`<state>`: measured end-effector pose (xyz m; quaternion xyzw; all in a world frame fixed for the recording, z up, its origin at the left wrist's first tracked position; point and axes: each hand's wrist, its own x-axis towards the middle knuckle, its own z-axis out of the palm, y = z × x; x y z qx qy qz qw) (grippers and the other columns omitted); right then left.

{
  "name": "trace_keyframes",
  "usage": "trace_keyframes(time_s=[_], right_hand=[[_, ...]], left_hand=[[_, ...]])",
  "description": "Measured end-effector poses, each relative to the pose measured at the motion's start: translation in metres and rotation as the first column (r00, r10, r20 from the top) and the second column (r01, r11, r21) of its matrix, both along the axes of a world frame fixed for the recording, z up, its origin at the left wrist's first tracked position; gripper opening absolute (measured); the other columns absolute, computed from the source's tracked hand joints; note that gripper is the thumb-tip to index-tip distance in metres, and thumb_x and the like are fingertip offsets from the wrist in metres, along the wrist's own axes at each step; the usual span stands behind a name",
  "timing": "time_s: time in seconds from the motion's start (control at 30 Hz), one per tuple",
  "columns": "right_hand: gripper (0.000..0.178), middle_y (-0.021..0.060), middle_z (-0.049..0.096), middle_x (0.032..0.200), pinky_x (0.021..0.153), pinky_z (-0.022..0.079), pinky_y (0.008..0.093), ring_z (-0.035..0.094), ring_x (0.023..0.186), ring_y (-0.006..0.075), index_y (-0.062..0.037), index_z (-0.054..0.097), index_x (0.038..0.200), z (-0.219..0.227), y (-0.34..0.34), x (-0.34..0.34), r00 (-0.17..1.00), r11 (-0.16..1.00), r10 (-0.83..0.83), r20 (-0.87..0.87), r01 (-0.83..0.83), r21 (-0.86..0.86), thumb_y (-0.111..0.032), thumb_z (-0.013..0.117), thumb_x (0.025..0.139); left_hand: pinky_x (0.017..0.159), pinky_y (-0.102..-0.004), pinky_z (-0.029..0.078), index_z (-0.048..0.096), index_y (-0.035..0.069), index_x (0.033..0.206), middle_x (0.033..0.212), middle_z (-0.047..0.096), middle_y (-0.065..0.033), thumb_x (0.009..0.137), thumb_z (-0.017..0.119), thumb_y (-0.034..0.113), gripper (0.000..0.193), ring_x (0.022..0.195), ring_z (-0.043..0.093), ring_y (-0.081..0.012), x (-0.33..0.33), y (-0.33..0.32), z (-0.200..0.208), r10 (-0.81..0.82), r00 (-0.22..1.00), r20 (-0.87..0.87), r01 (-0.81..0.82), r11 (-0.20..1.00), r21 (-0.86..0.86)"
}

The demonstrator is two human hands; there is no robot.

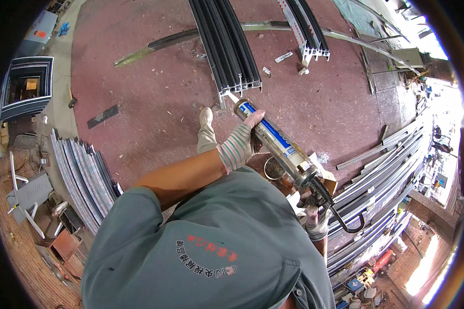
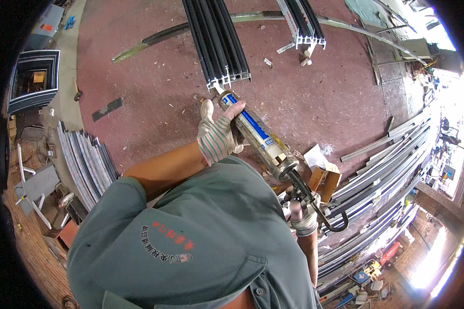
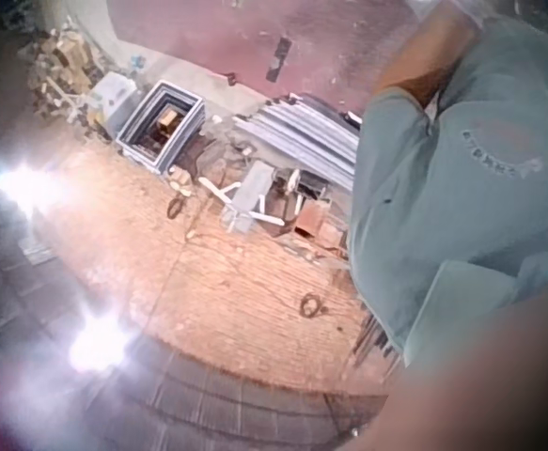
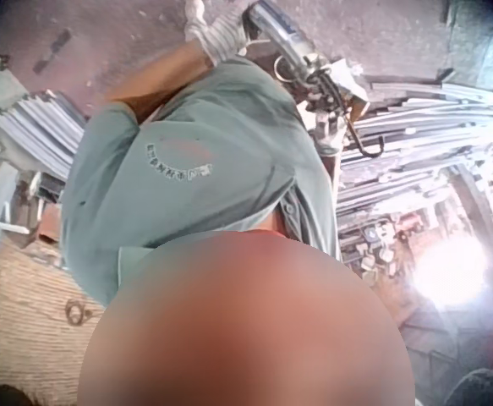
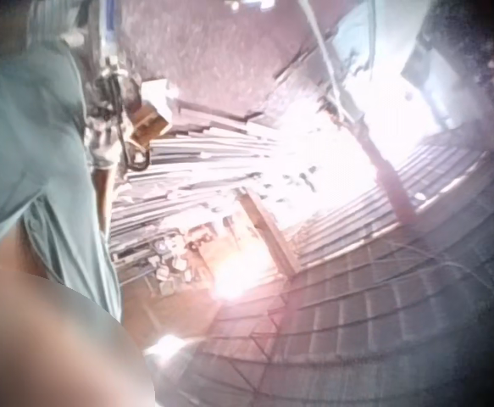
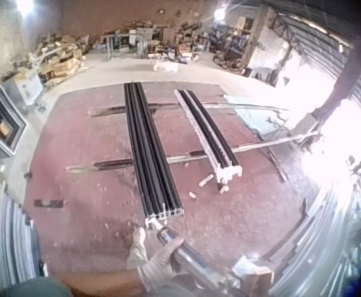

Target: The person positions a long black profile on a workbench, then uses a caulking gun to apply sealant along the profile's groove. The person moves the gun steadily along the length of the profile to deposit a continuous bead of sealant.

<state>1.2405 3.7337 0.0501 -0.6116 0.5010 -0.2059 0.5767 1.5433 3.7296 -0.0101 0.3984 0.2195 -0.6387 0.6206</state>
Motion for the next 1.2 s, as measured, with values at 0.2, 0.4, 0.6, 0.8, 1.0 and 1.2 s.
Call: trace_keyframes(time_s=[0.2,0.4,0.6,0.8,1.0,1.2], right_hand=[[0.074,0.0041,0.066,0.071,0.06,0.049,0.0285,0.062,0.066,0.0123,0.002,0.068,0.09,0.01,-0.005,0.009,0.996,0.999,-0.03,-0.079,0.032,0.03,-0.071,0.072,0.079],[0.064,0.0024,0.064,0.067,0.058,0.047,0.0309,0.062,0.06,0.0162,-0.0024,0.064,0.085,-0.001,-0.008,-0.003,0.974,0.993,0.052,-0.221,-0.074,-0.093,-0.066,0.071,0.08],[0.059,0.002,0.062,0.067,0.057,0.045,0.0331,0.061,0.059,0.0208,-0.0051,0.063,0.085,-0.008,-0.014,-0.017,0.968,0.98,0.117,-0.221,-0.149,-0.133,-0.064,0.069,0.084],[0.061,0.0014,0.058,0.065,0.058,0.042,0.0362,0.057,0.059,0.0237,-0.0076,0.061,0.082,-0.011,-0.01,-0.017,0.946,0.951,0.094,-0.311,-0.178,-0.254,-0.069,0.064,0.084],[0.061,0.0015,0.058,0.066,0.061,0.042,0.0364,0.058,0.062,0.0234,-0.0075,0.061,0.084,-0.003,-0.01,-0.014,0.936,0.955,0.111,-0.333,-0.193,-0.225,-0.069,0.063,0.085],[0.062,0.0014,0.054,0.065,0.062,0.042,0.0361,0.057,0.062,0.0218,-0.0063,0.061,0.084,-0.007,-0.004,-0.021,0.932,0.942,0.082,-0.354,-0.188,-0.277,-0.069,0.065,0.084]], left_hand=[[0.086,-0.0716,0.055,-0.018,0.05,0.151,0.121,0.052,-0.0139,0.085,0.079,0.006,0.125,0.102,0.065,-0.0297,0.013,0.006,0.005,0.14,0.973,-0.186,-0.149,0.988,-0.037],[0.086,-0.0503,0.061,0.04,0.013,0.12,0.103,0.062,-0.0108,0.088,0.076,0.037,0.054,0.09,0.068,-0.0248,0.01,0.004,0.006,0.055,0.997,-0.05,-0.059,0.995,-0.081],[0.087,-0.0482,0.062,0.052,0.006,0.115,0.102,0.062,-0.0113,0.089,0.075,0.042,0.051,0.092,0.068,-0.0248,0.006,0.006,0.016,0.085,0.996,0.036,-0.083,0.995,-0.055],[0.086,-0.0499,0.062,0.052,0.006,0.117,0.102,0.062,-0.0114,0.088,0.075,0.043,0.052,0.093,0.069,-0.0255,0.008,0.007,0.017,0.067,0.997,0.03,-0.064,0.994,-0.09],[0.084,-0.0487,0.063,0.053,0.006,0.115,0.101,0.062,-0.0118,0.088,0.076,0.044,0.052,0.093,0.069,-0.0264,0.009,0.005,0.015,0.029,0.999,0.033,-0.026,0.997,-0.073],[0.085,-0.0502,0.063,0.052,0.006,0.114,0.1,0.062,-0.0114,0.087,0.077,0.044,0.053,0.092,0.07,-0.0269,0.007,0.006,0.015,0.037,0.998,0.043,-0.034,0.996,-0.077]])
